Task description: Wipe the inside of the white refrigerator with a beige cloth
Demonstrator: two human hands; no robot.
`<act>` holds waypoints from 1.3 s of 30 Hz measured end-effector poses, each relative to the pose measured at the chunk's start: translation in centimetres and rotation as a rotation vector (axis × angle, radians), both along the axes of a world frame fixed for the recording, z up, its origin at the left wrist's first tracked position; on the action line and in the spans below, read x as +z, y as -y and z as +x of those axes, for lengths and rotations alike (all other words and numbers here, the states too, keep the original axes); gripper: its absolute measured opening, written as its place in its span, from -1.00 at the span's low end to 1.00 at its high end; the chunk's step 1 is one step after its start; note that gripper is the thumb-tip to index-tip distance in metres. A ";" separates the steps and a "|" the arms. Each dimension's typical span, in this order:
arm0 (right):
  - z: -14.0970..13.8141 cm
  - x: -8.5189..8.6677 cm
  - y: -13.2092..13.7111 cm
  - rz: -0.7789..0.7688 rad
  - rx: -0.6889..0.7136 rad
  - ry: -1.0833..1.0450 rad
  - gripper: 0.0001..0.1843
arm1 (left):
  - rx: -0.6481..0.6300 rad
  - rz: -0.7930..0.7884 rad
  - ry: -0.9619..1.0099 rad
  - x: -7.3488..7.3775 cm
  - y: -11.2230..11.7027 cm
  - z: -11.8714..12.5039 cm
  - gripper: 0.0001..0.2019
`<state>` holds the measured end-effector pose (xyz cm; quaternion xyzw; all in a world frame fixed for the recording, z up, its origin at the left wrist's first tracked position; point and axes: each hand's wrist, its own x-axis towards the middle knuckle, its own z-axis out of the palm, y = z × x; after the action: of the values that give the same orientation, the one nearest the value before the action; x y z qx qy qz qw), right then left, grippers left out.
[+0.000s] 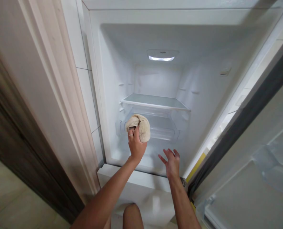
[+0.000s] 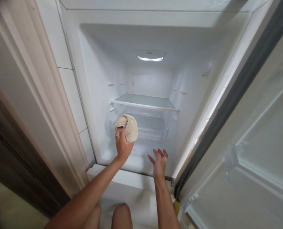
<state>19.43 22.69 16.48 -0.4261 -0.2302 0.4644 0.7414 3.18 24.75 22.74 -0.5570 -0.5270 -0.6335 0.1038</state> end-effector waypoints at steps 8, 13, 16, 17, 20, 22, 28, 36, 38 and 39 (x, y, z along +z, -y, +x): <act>-1.4 1.3 -1.7 0.031 0.084 -0.024 -0.21 | -0.110 -0.026 -0.071 -0.5 0.3 5.7 -0.40; -2.1 0.8 -2.1 0.113 0.083 0.034 -0.39 | -0.305 -0.146 -0.160 1.6 0.9 7.2 -0.36; -2.3 1.5 -1.9 0.093 0.120 -0.005 -0.44 | -0.401 -0.253 -0.107 5.1 0.9 7.3 -0.44; -2.3 2.0 -1.8 0.070 0.138 -0.030 -0.44 | -0.410 -0.277 -0.078 6.6 0.8 7.2 -0.50; -2.4 3.2 -1.6 0.026 0.195 -0.104 -0.43 | -0.386 -0.258 -0.133 11.1 0.4 6.6 -0.55; -2.4 3.8 -1.6 0.010 0.238 -0.137 -0.43 | -0.376 -0.177 -0.302 13.5 -0.3 6.0 -0.51; -2.2 4.0 -2.7 -0.079 0.299 -0.184 -0.44 | -0.484 -0.027 -1.130 16.1 -4.8 3.6 -0.59; -2.6 3.1 -3.5 -0.121 0.286 -0.247 -0.49 | -0.282 -0.118 -1.369 15.1 -10.1 -1.7 -0.62; -2.8 3.0 -3.5 -0.102 0.273 -0.238 -0.46 | -0.295 -0.142 -1.450 15.4 -10.6 -3.1 -0.62; -2.9 3.0 -3.5 -0.094 0.264 -0.233 -0.45 | -0.306 -0.166 -1.481 15.5 -10.7 -3.7 -0.61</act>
<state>16.55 26.19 19.50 -0.3696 -0.1746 0.6142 0.6751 -0.48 35.48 38.27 -0.9095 -0.2825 -0.0597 0.2990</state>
